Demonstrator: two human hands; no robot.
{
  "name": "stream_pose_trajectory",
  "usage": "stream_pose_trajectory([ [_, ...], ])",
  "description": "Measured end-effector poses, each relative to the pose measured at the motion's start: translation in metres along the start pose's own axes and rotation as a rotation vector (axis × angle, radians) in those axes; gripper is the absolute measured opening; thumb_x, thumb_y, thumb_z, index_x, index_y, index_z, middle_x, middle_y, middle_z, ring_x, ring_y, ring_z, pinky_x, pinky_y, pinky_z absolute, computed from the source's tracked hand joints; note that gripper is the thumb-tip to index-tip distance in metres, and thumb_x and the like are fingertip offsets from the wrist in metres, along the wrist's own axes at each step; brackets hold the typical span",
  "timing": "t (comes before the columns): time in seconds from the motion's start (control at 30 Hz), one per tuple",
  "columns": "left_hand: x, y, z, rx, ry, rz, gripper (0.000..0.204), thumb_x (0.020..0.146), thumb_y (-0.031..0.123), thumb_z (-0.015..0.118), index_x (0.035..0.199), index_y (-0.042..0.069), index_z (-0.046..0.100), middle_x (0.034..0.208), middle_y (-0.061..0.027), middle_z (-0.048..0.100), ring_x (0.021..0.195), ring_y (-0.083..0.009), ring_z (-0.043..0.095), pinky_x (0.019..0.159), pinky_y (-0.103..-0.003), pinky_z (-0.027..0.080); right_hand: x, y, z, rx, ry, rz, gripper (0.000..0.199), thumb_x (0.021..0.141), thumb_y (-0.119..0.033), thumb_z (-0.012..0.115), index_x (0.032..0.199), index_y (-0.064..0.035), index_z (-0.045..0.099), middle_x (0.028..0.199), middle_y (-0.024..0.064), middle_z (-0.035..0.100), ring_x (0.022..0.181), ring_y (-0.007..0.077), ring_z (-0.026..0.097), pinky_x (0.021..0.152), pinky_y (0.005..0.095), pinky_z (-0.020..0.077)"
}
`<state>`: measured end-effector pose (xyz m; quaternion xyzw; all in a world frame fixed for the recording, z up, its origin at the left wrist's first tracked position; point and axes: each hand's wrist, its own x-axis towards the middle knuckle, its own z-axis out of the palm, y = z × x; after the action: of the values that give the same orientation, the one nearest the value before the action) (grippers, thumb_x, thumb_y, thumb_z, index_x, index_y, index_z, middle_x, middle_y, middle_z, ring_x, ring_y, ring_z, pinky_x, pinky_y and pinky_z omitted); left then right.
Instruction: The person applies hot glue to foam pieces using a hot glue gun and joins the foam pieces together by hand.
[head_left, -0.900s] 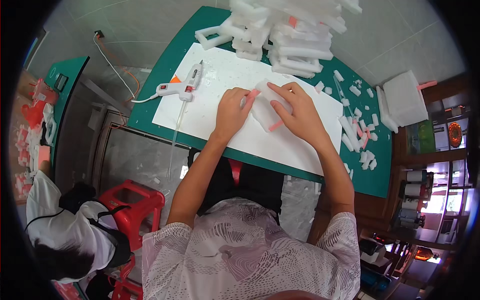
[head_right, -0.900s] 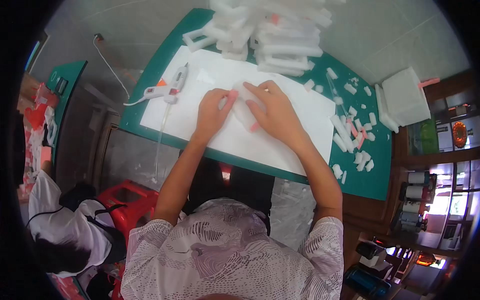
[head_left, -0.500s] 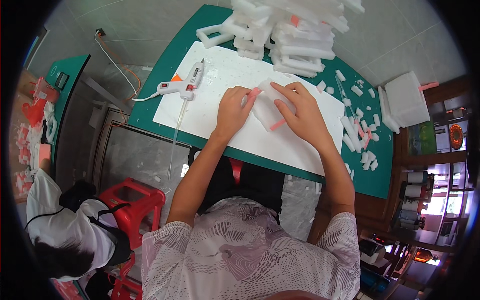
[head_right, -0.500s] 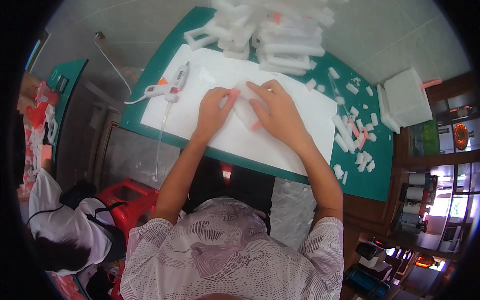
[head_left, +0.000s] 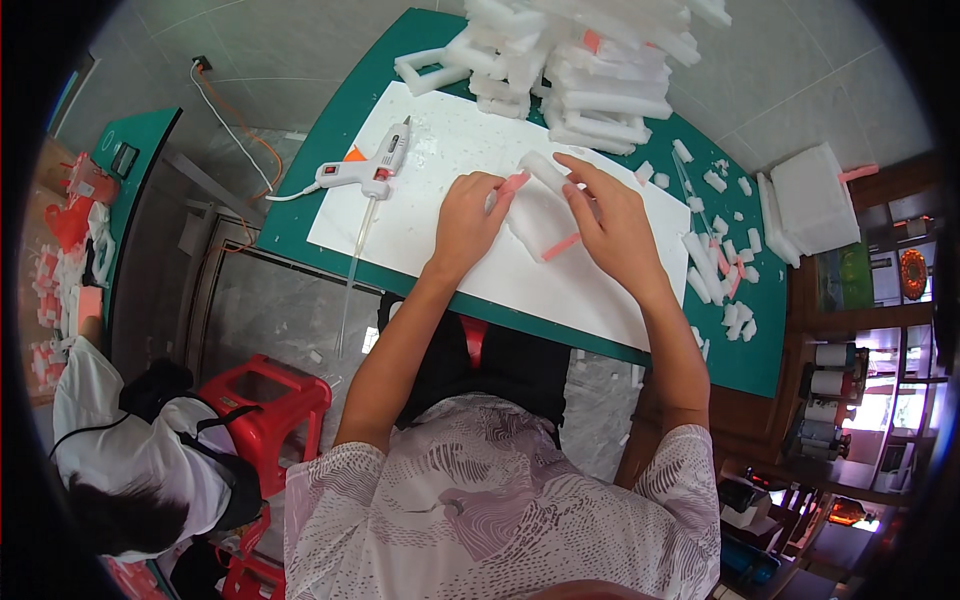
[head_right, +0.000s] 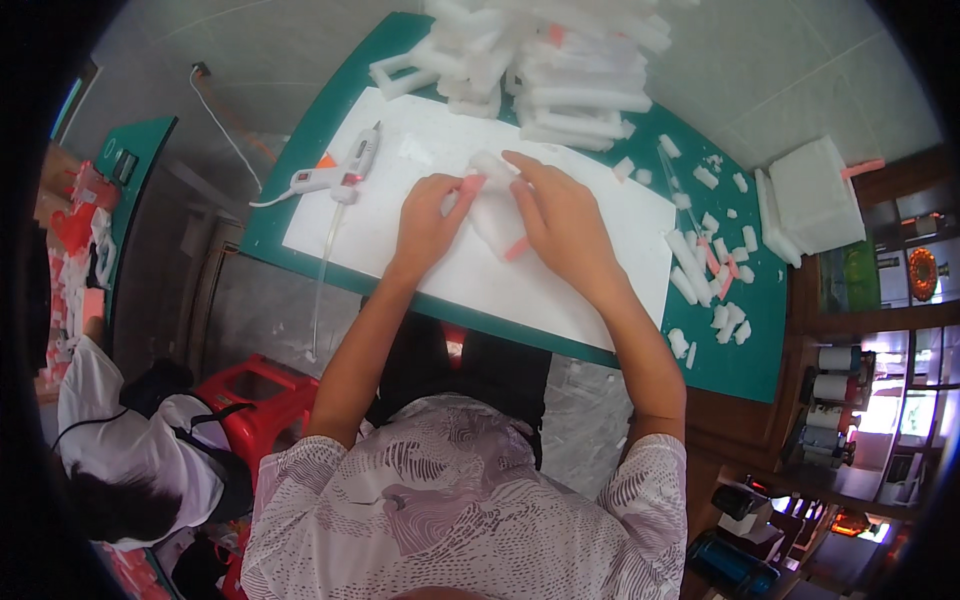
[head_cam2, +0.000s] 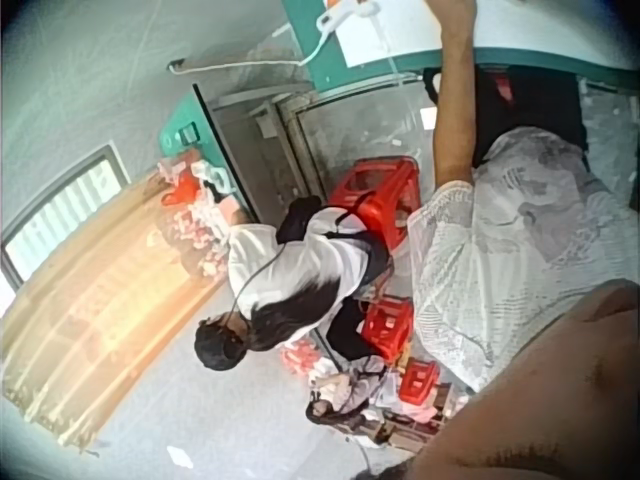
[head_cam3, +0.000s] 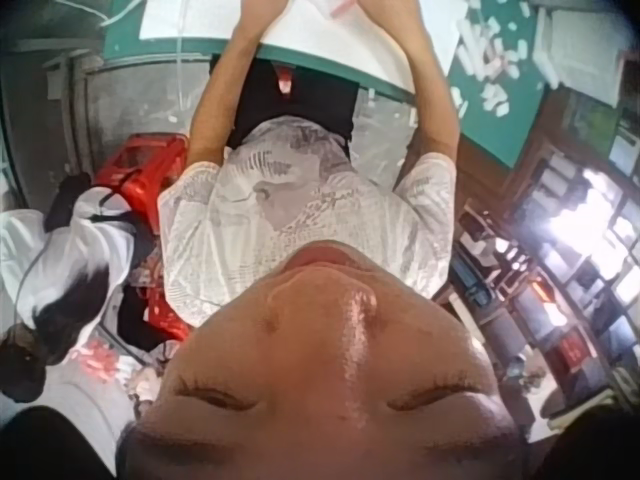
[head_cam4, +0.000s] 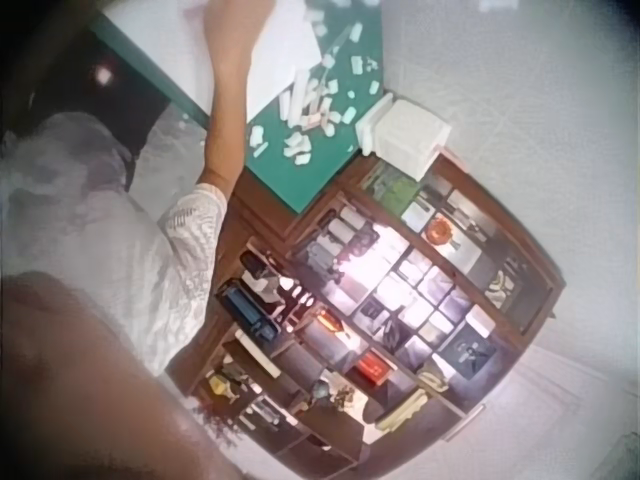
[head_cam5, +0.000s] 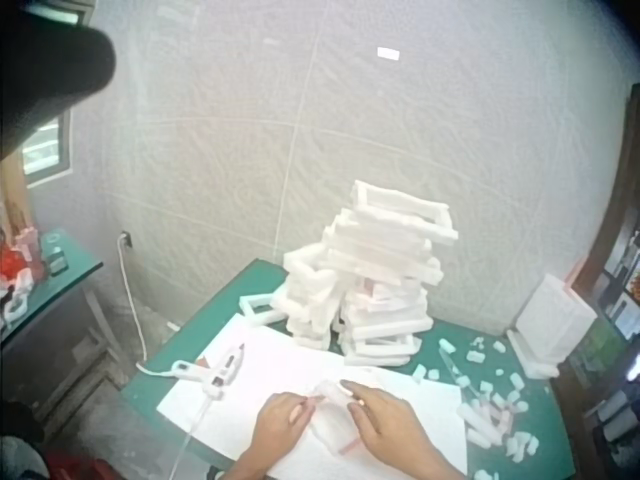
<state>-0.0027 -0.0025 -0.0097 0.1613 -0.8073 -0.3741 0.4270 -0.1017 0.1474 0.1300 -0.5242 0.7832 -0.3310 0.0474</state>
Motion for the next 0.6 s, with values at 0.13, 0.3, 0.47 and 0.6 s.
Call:
stream_pose_trajectory([
  [0.13, 0.0, 0.0, -0.001, -0.007, -0.004, -0.012, 0.015, 0.086, 0.009, 0.07, 0.098, 0.001, 0.069, 0.095, -0.0123, 0.068, 0.091, -0.0313, 0.062, 0.081, -0.039, 0.049, 0.002, -0.004, -0.008, 0.09, -0.002, -0.017, 0.033, 0.096, -0.002, 0.049, 0.124, -0.0042, 0.065, 0.115, 0.0195, 0.067, 0.09, 0.0336, 0.067, 0.087, 0.038, 0.0514],
  [0.3, 0.0, 0.0, -0.002, -0.003, -0.005, -0.004, 0.015, 0.085, 0.008, 0.071, 0.099, 0.001, 0.069, 0.095, -0.012, 0.068, 0.091, -0.0311, 0.062, 0.081, -0.039, 0.049, 0.003, 0.004, -0.014, 0.254, -0.048, 0.031, 0.036, 0.095, 0.004, 0.043, 0.124, -0.0035, 0.065, 0.116, 0.0182, 0.066, 0.085, 0.025, 0.068, 0.085, 0.033, 0.0525],
  [0.47, 0.001, 0.002, 0.0, -0.014, -0.014, -0.016, 0.015, 0.085, 0.007, 0.071, 0.098, 0.001, 0.069, 0.095, -0.012, 0.068, 0.09, -0.0311, 0.062, 0.081, -0.039, 0.049, 0.005, 0.015, -0.015, 0.378, -0.084, 0.142, 0.03, 0.102, -0.008, 0.051, 0.13, -0.0039, 0.061, 0.115, 0.0079, 0.067, 0.088, 0.0139, 0.067, 0.087, 0.0271, 0.0503],
  [0.6, 0.0, 0.001, -0.002, -0.005, -0.009, -0.019, 0.015, 0.084, 0.007, 0.071, 0.098, 0.001, 0.069, 0.095, -0.0121, 0.068, 0.09, -0.0312, 0.062, 0.081, -0.039, 0.049, 0.015, 0.03, -0.018, 0.411, -0.153, 0.127, 0.031, 0.1, -0.012, 0.059, 0.13, -0.0049, 0.061, 0.112, 0.0073, 0.067, 0.091, 0.0112, 0.065, 0.09, 0.0262, 0.0478],
])
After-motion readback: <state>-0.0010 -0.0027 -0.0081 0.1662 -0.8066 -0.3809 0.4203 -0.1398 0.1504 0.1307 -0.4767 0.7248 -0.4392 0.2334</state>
